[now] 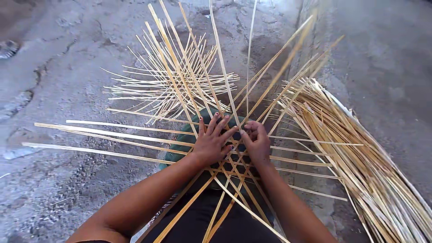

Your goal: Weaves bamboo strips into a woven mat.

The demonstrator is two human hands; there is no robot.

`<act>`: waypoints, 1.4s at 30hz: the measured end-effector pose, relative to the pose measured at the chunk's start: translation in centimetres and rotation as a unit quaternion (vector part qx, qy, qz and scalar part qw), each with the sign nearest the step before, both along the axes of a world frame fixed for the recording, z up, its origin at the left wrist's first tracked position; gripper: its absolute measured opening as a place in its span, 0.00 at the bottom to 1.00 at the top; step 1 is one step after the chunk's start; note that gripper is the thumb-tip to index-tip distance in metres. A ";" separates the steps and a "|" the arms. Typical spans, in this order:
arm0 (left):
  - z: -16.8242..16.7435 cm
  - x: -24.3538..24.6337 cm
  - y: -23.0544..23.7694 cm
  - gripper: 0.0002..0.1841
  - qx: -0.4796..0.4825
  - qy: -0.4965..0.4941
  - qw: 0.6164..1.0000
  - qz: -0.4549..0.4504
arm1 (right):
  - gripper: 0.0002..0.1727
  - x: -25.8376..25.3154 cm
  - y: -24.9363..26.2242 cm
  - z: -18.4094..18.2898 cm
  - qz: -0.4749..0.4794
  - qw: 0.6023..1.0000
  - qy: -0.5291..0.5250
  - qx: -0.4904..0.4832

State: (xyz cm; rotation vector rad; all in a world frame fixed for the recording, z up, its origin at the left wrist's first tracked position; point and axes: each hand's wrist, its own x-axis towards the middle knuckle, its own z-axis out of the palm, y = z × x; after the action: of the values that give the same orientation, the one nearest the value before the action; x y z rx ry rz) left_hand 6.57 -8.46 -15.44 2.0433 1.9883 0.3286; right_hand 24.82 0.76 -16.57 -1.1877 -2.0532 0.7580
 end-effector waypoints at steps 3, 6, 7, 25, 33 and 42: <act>0.0 0.2 0.2 0.33 -0.019 -0.003 1.000 -0.002 | 0.22 -0.9 -0.4 0.7 -0.062 0.997 0.010 -0.045; -0.4 0.4 0.3 0.33 -0.007 0.014 1.000 0.004 | 0.27 -2.2 -0.3 1.6 -0.099 0.992 -0.045 -0.067; -0.7 0.5 0.2 0.34 0.017 0.018 1.000 0.009 | 0.28 -2.5 -0.1 1.8 -0.107 0.990 -0.064 -0.073; -3.0 -1.1 -0.1 0.21 0.174 -0.111 0.974 0.091 | 0.17 0.0 0.1 -0.4 -0.074 0.972 0.202 -0.098; -3.1 -0.6 -0.5 0.23 0.202 -0.113 0.968 0.101 | 0.20 1.8 0.8 1.1 -0.091 0.995 0.030 -0.027; 3.0 -8.6 7.8 0.46 0.166 -0.459 0.822 0.293 | 0.27 -0.2 1.3 0.8 -0.123 0.987 -0.009 -0.107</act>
State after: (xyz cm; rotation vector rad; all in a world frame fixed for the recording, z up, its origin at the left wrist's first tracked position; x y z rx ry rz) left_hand -2.05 -0.66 -12.47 0.9362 1.8536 1.5336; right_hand 24.62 2.01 -15.72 -1.5381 -1.8284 0.8638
